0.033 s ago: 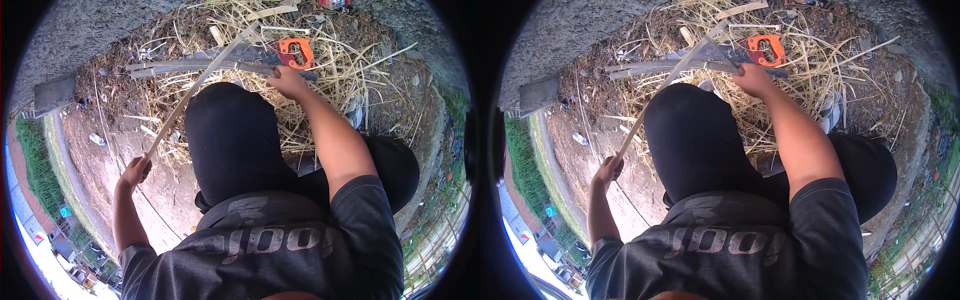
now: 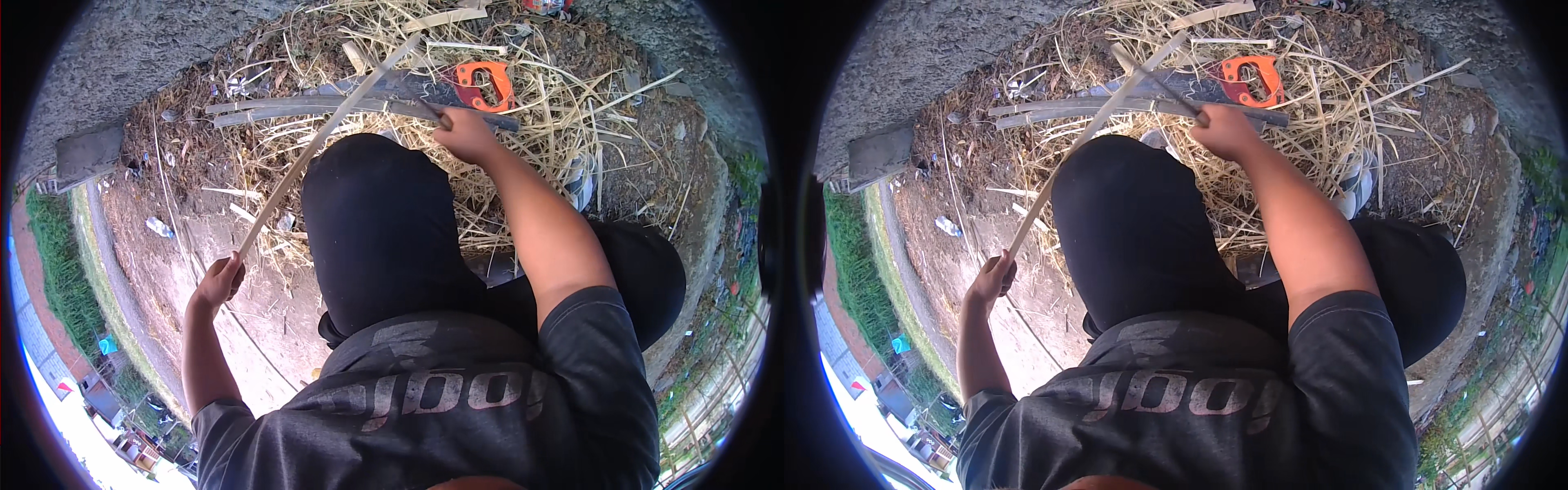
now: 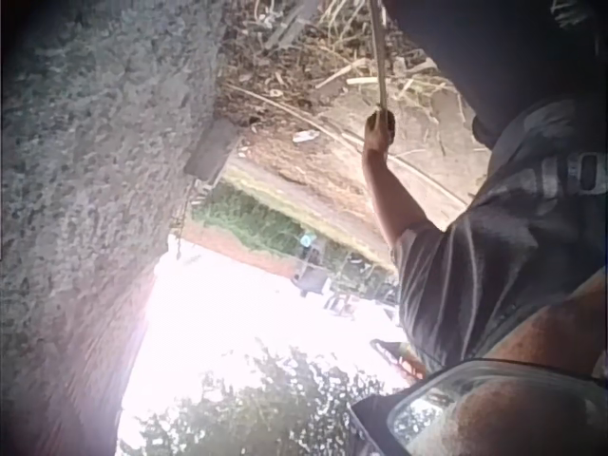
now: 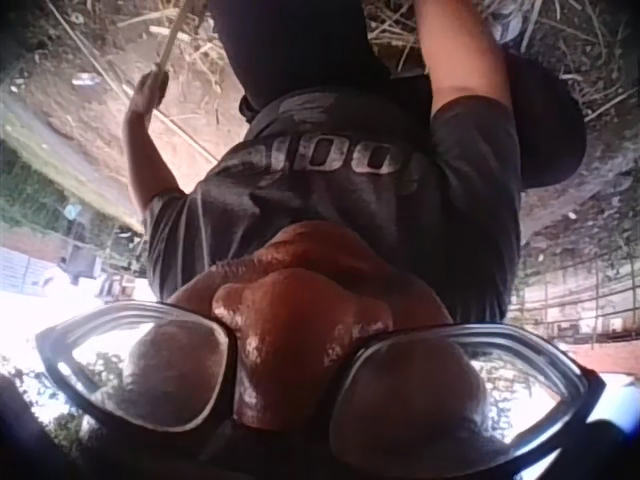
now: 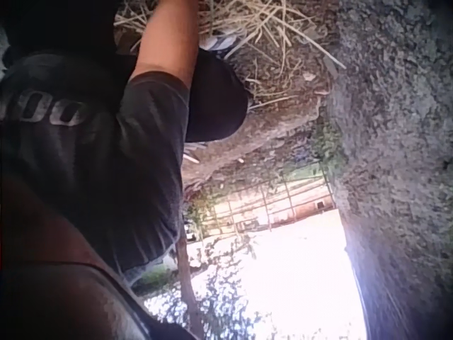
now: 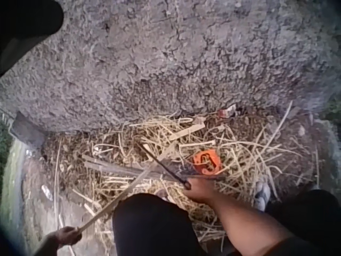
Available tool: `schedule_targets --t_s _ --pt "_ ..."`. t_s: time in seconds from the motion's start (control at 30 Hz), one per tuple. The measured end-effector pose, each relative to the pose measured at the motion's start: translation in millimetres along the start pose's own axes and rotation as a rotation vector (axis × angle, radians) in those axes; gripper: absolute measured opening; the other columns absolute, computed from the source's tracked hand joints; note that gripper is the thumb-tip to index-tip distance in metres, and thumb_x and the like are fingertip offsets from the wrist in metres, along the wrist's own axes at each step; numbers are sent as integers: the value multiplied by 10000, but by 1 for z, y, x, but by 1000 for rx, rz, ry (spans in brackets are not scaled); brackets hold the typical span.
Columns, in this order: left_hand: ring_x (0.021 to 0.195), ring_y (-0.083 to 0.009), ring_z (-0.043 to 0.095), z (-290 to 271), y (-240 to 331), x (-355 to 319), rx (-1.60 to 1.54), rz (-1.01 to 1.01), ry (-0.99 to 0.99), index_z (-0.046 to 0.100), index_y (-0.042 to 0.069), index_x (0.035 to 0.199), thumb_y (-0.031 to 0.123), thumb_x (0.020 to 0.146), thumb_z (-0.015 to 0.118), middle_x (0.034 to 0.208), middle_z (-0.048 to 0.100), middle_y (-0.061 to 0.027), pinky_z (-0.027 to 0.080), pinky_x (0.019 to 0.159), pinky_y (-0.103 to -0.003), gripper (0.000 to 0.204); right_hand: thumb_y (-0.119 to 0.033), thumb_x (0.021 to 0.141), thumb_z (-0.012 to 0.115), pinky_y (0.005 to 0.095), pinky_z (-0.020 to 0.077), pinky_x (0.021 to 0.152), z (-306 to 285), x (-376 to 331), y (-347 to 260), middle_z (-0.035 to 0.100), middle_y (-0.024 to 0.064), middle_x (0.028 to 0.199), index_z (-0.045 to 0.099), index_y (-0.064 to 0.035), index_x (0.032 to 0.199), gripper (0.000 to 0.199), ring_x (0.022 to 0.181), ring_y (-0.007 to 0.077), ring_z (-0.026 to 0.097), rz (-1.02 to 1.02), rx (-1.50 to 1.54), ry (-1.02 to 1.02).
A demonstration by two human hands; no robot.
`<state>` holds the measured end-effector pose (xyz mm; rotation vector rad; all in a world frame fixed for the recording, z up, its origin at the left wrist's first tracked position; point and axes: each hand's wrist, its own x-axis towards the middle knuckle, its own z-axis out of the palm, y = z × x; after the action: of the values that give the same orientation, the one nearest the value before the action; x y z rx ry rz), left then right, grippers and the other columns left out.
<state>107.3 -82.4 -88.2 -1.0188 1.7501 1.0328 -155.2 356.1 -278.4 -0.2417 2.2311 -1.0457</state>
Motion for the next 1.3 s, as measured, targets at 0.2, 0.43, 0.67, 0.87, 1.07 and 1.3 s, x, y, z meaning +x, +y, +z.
schedule_targets --t_s 0.2,0.43,0.67,0.87,1.07,1.3 --pt "500 -87 338 -14 -21 -5 186 53 130 477 124 691 551 1041 377 577 396 42 299 467 -278 562 -269 827 589 446 516 814 20 0 1 688 158 963 651 -79 995 262 935 350 663 37 -188 -29" --pt "470 -74 289 -7 -13 -3 26 -95 31 469 144 723 643 988 411 555 333 63 249 448 -267 568 -316 884 585 467 520 861 7 -4 6 696 155 1018 650 -117 1092 295 988 348 664 77 -228 145" --pt "473 -79 273 -3 -12 0 -17 -128 -67 465 133 738 674 981 379 553 299 65 224 464 -270 599 -315 891 577 463 524 876 3 -1 12 694 139 1058 643 -125 1112 298 1023 329 661 221 -194 78" --pt "467 -81 253 -7 -36 13 -69 -112 -65 452 131 726 684 965 416 557 292 64 212 455 -280 604 -308 885 589 470 531 861 9 -5 18 702 135 1015 639 -88 1078 297 994 337 668 83 -242 232" --pt "460 -74 239 2 -36 15 -59 -86 -74 441 134 717 695 961 410 546 275 72 199 451 -272 612 -308 899 572 474 529 865 10 -3 25 695 152 1046 647 -91 1062 282 1005 338 664 161 -298 145" --pt "466 -83 239 2 -43 10 -129 -135 -131 470 126 726 659 991 372 539 298 67 200 459 -282 603 -348 885 599 459 522 882 11 -7 24 687 125 1067 632 -113 1082 308 1013 329 661 170 -231 151"
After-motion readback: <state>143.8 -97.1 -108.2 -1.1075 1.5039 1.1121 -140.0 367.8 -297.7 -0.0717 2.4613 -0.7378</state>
